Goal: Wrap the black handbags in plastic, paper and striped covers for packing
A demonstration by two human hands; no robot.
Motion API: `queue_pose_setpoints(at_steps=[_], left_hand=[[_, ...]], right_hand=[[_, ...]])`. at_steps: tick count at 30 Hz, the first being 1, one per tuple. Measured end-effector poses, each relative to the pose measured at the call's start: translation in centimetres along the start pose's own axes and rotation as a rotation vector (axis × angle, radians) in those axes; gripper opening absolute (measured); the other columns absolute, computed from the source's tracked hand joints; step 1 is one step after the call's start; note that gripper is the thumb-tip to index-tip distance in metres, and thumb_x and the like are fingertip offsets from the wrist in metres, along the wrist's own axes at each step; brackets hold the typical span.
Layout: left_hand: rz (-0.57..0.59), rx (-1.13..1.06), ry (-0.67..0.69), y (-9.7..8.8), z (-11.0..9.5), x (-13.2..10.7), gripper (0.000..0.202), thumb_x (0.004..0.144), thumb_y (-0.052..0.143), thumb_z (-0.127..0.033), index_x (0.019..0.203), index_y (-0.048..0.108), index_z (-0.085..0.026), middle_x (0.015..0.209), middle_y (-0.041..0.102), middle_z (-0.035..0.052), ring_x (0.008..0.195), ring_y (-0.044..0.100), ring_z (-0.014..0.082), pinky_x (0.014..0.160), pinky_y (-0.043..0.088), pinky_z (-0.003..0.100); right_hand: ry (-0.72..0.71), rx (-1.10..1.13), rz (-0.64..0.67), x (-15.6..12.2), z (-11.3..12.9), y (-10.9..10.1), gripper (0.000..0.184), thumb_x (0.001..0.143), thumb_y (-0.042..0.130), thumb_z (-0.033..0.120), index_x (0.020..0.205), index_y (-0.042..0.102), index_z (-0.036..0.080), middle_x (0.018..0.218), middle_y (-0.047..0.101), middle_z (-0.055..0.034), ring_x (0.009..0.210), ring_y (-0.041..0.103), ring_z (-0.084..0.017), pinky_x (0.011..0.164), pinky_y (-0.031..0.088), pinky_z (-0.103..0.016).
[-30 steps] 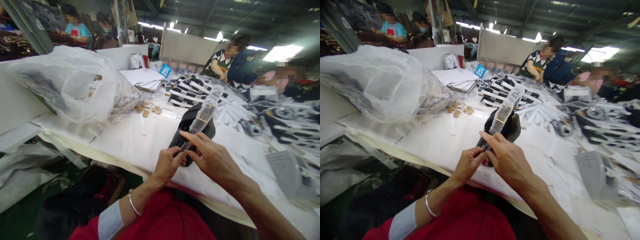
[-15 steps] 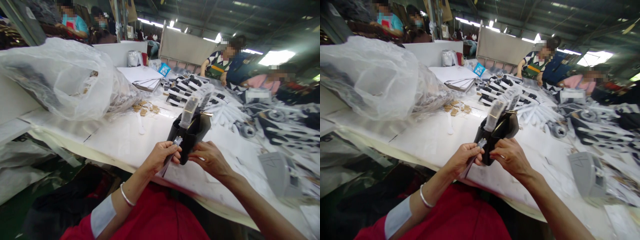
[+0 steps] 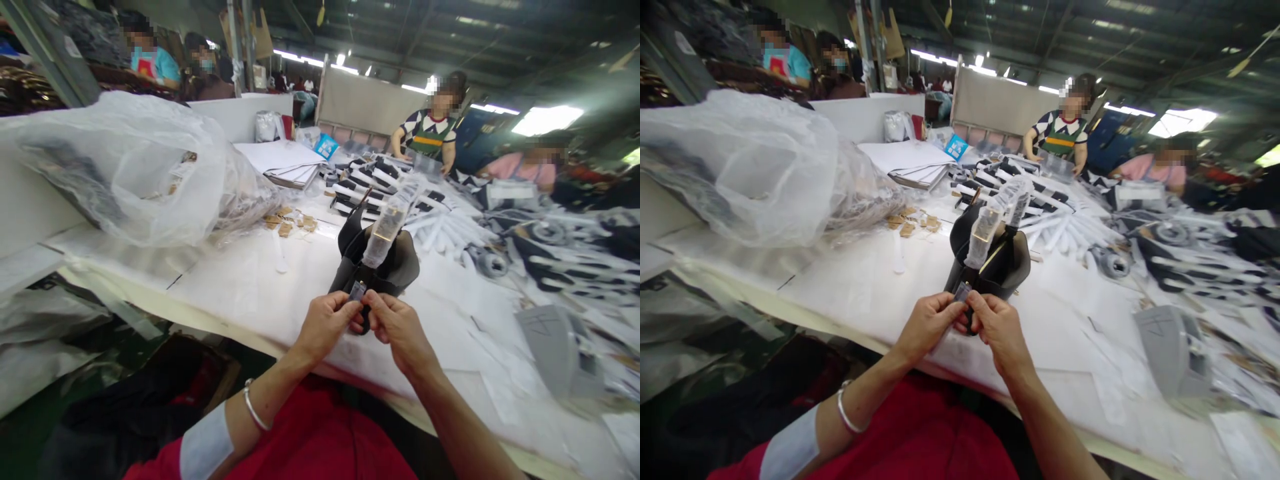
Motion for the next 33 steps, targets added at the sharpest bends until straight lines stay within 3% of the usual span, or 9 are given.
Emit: queue_pose_setpoints(at_steps=[2,4,9,11,15,20,27,33], left_hand=[[0.027,0.025,0.007,-0.1,0.2,0.1,0.033,0.083,0.063,-0.044,0.075,0.065,-0.013,0.068,0.071,0.0042,0.058,0.067,0.0150,0.058,0.052,0.023],[0.054,0.008,-0.014,-0.1,0.7,0.2,0.037,0.083,0.063,-0.048,0.073,0.065,-0.012,0.068,0.071,0.0054,0.059,0.067,0.0151,0.058,0.052,0.023],[0.083,-0.156,-0.119,0.2,2.3,0.7,0.040,0.074,0.072,-0.050,0.081,0.066,-0.011,0.065,0.070,0.0039,0.054,0.065,0.0132,0.058,0.052,0.023],[0.094,-0.117,-0.119,0.5,2.3,0.7,0.041,0.074,0.071,-0.052,0.080,0.066,-0.012,0.066,0.070,0.0045,0.056,0.066,0.0140,0.058,0.052,0.023],[0.063,0.078,-0.035,0.3,1.1,0.6,0.041,0.081,0.062,-0.056,0.074,0.063,-0.015,0.069,0.071,0.0043,0.060,0.066,0.0158,0.059,0.051,0.024],[-0.043,0.291,0.077,0.0,0.3,0.3,0.037,0.083,0.057,-0.055,0.074,0.061,-0.019,0.057,0.064,-0.0014,0.054,0.061,0.0149,0.057,0.048,0.024],[0.039,0.190,-0.088,0.9,4.0,-0.7,0.043,0.076,0.057,-0.063,0.078,0.057,-0.019,0.054,0.059,-0.0036,0.044,0.056,0.0150,0.049,0.044,0.026],[0.160,0.185,-0.285,1.0,9.3,-4.5,0.053,0.075,0.051,-0.072,0.071,0.051,-0.020,0.052,0.057,-0.0022,0.040,0.052,0.0131,0.047,0.037,0.024]], right_hand=[[0.000,0.153,-0.082,0.3,-0.9,0.4,0.046,0.065,0.076,0.060,0.066,0.061,0.017,0.047,0.047,0.0063,0.037,0.031,-0.006,0.037,0.022,-0.021],[-0.031,0.129,-0.107,0.3,-0.9,0.5,0.042,0.068,0.074,0.057,0.067,0.063,0.017,0.047,0.047,0.0060,0.039,0.034,-0.007,0.038,0.025,-0.021],[-0.251,-0.418,-0.132,-0.4,2.3,-0.8,0.033,0.082,0.064,0.046,0.064,0.069,0.018,0.057,0.061,0.0003,0.054,0.051,-0.012,0.053,0.038,-0.024],[-0.252,-0.474,-0.132,-0.5,2.8,-1.1,0.032,0.084,0.062,0.045,0.067,0.071,0.019,0.058,0.063,0.0007,0.052,0.052,-0.012,0.052,0.038,-0.024],[-0.087,-0.229,-0.060,0.2,1.5,-0.1,0.030,0.079,0.064,0.044,0.070,0.071,0.016,0.045,0.055,0.0029,0.042,0.047,-0.011,0.044,0.035,-0.023],[0.025,0.044,-0.033,1.1,-0.1,1.0,0.028,0.068,0.070,0.042,0.067,0.069,0.014,0.040,0.048,0.0057,0.035,0.039,-0.007,0.037,0.026,-0.021],[0.056,0.231,-0.099,1.5,-1.4,0.7,0.029,0.065,0.073,0.042,0.065,0.062,0.016,0.038,0.045,0.0080,0.033,0.032,-0.005,0.035,0.020,-0.019],[0.022,0.213,-0.127,1.8,-1.7,0.7,0.034,0.067,0.074,0.047,0.067,0.063,0.014,0.039,0.044,0.0075,0.035,0.029,-0.004,0.036,0.016,-0.019]])
Point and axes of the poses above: each hand's wrist, its own x-axis towards the middle knuckle, its own y-axis out of the palm, z = x × y, the point moved 9 cm from there along x, towards the middle knuckle
